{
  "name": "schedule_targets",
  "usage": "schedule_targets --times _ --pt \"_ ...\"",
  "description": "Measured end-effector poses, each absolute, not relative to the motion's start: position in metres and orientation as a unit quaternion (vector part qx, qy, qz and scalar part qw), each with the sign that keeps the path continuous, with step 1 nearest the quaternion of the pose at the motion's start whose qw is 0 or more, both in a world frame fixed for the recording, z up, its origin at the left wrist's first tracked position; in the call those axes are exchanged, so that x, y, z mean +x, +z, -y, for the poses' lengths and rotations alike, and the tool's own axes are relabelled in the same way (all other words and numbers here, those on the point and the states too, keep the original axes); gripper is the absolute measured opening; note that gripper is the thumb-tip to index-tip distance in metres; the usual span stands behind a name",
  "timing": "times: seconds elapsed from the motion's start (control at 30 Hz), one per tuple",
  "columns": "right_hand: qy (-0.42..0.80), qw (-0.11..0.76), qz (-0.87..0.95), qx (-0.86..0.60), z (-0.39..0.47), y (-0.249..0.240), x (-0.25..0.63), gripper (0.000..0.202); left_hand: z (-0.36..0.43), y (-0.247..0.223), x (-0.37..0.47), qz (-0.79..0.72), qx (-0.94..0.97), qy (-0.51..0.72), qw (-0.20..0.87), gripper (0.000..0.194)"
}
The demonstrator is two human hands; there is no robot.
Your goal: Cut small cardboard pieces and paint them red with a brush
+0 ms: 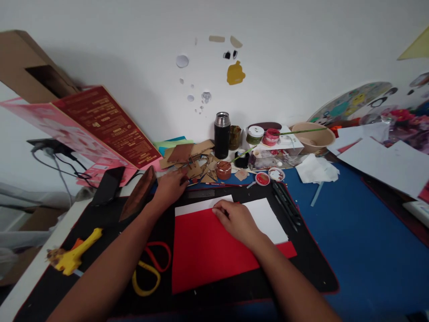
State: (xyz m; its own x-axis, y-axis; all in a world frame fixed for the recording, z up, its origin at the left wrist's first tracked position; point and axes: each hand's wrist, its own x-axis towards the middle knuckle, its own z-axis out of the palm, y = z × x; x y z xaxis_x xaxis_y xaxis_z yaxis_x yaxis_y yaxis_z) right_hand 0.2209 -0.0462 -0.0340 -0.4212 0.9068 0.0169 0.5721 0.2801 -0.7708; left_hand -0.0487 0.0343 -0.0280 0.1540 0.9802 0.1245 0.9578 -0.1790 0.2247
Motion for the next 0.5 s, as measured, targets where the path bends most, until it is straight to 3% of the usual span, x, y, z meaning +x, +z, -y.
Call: schedule_targets --times 0.17,0.37,0.5 --pt "0.359 0.245 0.760 -0.484 0.046 -0.037 0.221 0.016 -0.028 -0.020 -0.049 -0.655 0.737 0.159 0.055 0.024" --pt "0.378 0.265 0.743 -0.485 0.047 -0.038 0.221 0.016 0.000 -0.013 -0.029 -0.612 0.707 0.296 0.196 0.025" --pt "0.392 0.290 0.725 -0.486 0.046 -0.038 0.221 0.017 0.021 -0.012 -0.010 -0.583 0.724 0.299 0.218 0.017"
